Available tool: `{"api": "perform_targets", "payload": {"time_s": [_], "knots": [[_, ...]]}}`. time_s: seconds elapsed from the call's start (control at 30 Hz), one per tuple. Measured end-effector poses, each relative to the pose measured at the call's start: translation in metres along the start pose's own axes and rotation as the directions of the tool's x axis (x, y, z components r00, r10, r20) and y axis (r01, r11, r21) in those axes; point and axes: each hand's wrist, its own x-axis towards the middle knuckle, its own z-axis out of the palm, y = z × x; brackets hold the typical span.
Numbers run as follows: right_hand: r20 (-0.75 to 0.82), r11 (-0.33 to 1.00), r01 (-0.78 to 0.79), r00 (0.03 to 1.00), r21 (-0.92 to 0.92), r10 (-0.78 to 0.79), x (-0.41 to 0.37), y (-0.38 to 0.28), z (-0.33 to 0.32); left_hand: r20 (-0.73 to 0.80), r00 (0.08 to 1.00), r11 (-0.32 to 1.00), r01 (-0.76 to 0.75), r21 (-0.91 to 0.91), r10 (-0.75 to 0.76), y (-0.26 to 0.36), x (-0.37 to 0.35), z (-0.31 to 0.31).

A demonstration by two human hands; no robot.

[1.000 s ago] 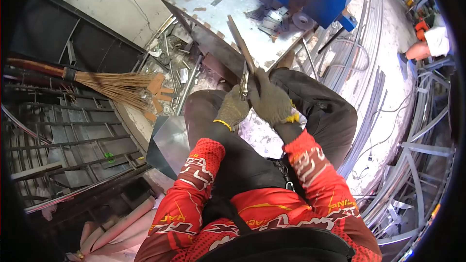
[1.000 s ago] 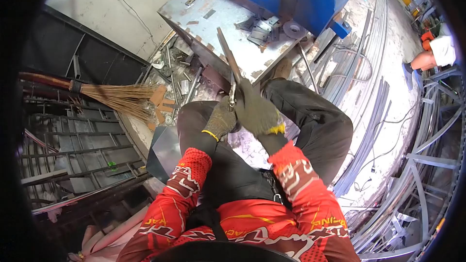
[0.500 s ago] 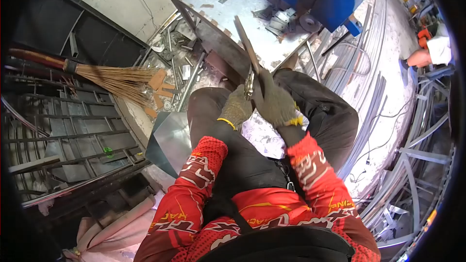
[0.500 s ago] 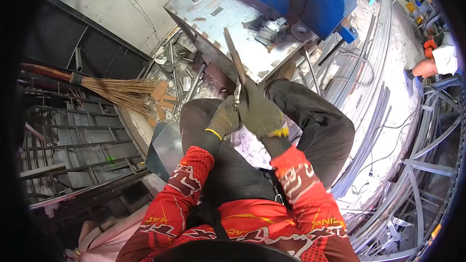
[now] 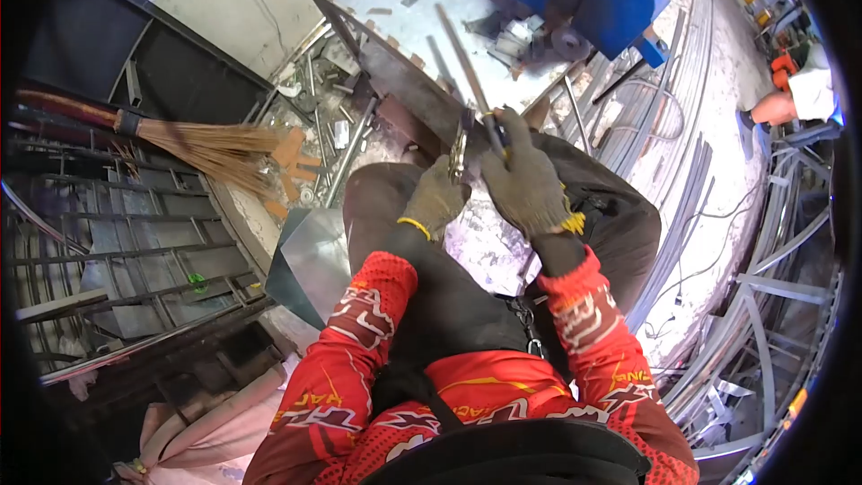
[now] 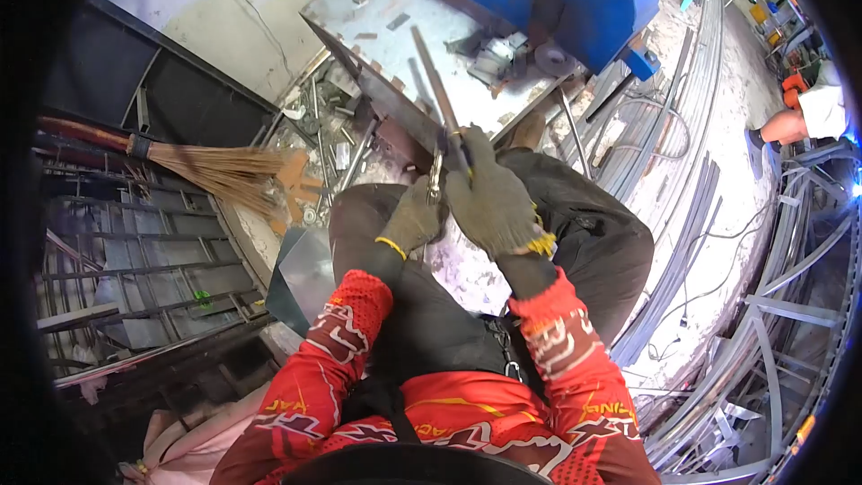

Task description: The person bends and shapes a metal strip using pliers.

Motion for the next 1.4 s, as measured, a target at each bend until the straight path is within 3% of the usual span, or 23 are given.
{"api": "perform_targets", "payload": {"time_s": [0.03,0.1,0.13,0.2,0.23,0.33,0.37,0.47,0.5,0.57,0.6,0.67,0.7,0.73,0.8,0.83,0.87,0.93,1.03,1.13,1.27,1.37,1.4], "knots": [[-0.103,0.997,0.051,0.994,0.064,-0.044,-0.02,0.006,0.001,0.033,0.994,0.993,0.104,0.052,-0.106,0.005,-0.009,-0.002],[-0.294,0.967,0.217,0.941,0.137,-0.17,-0.045,0.024,0.008,0.069,0.993,0.994,0.096,-0.06,-0.092,0.007,-0.008,-0.001],[-0.297,0.969,0.208,0.941,0.135,-0.16,-0.056,0.029,0.011,0.094,0.992,0.981,0.097,-0.166,-0.083,0.006,-0.01,0.001],[-0.142,0.995,0.039,0.99,0.087,-0.027,-0.07,0.036,0.017,0.07,0.997,0.981,0.048,-0.186,-0.036,-0.002,-0.01,0.005],[-0.137,0.997,0.076,0.988,-0.006,-0.076,-0.072,0.046,0.026,0.057,0.998,0.989,0.03,-0.145,-0.021,-0.01,-0.006,0.007],[-0.146,0.995,0.098,0.984,-0.034,-0.102,-0.071,0.06,0.056,0.036,0.999,0.992,0.037,-0.12,-0.033,-0.018,-0.005,0.01],[-0.218,0.987,0.153,0.963,-0.048,-0.159,-0.061,0.061,0.061,0.032,0.998,0.989,0.061,-0.135,-0.057,-0.018,-0.006,0.01],[-0.165,0.991,0.075,0.982,-0.11,-0.093,-0.016,0.04,0.048,-0.053,0.999,0.999,-0.007,-0.048,0.005,-0.031,-0.001,0.018],[-0.065,0.994,0.019,0.998,-0.103,-0.026,-0.007,0.032,0.04,-0.052,0.999,0.999,-0.013,-0.042,0.011,-0.044,0.001,0.02],[-0.09,0.996,0.025,0.995,-0.084,-0.032,-0.011,0.043,0.053,-0.033,0.953,0.933,-0.286,0.218,0.3,-0.063,0.009,0.023],[-0.102,0.997,0.026,0.994,-0.071,-0.033,-0.018,0.048,0.057,-0.041,0.951,0.932,-0.292,0.216,0.307,-0.047,0.005,0.017],[-0.083,0.997,0.003,0.996,-0.071,-0.009,-0.06,0.042,0.045,0.071,0.997,1.0,0.008,0.029,-0.01,-0.001,-0.013,-0.002],[-0.033,0.998,-0.067,0.997,0.015,0.068,-0.082,0.055,0.047,0.087,0.993,0.995,-0.089,0.044,0.085,-0.022,-0.007,0.004],[0.025,0.985,-0.142,0.99,0.096,0.141,-0.095,0.064,0.045,0.09,0.992,0.995,-0.087,0.043,0.083,-0.006,-0.007,0.0],[-0.099,0.976,-0.008,0.995,0.219,0.031,-0.11,0.076,0.036,-0.033,0.994,0.994,0.108,0.01,-0.108,0.031,-0.013,-0.008],[-0.207,0.974,0.101,0.977,0.204,-0.058,-0.111,0.075,0.031,-0.019,0.993,0.993,0.116,-0.012,-0.116,0.043,-0.015,-0.013],[-0.218,0.974,0.107,0.974,0.2,-0.062,-0.109,0.08,0.03,-0.018,0.994,0.995,0.104,-0.012,-0.104,0.043,-0.013,-0.013],[-0.41,0.971,0.19,0.904,0.144,-0.116,-0.102,0.089,0.031,-0.034,0.999,1.0,-0.018,-0.005,0.017,0.034,-0.013,-0.013],[-0.431,0.969,0.156,0.9,0.191,-0.06,-0.098,0.096,0.031,-0.059,0.988,0.989,-0.144,0.036,0.146,0.022,-0.016,-0.012],[-0.403,0.965,0.105,0.915,0.24,0.001,-0.098,0.096,0.03,0.001,0.998,0.996,-0.062,-0.065,0.062,0.019,-0.022,-0.013],[-0.407,0.969,0.162,0.911,0.187,-0.073,-0.098,0.098,0.031,0.028,0.999,0.973,0.048,-0.226,-0.042,0.03,-0.026,-0.009],[-0.397,0.964,0.165,0.915,0.207,-0.072,-0.098,0.101,0.033,-0.083,0.996,0.994,-0.043,-0.102,0.034,0.049,-0.037,-0.008],[-0.399,0.961,0.17,0.914,0.216,-0.072,-0.098,0.102,0.034,-0.121,0.991,0.994,-0.035,0.104,0.047,0.042,-0.033,-0.004]]}}
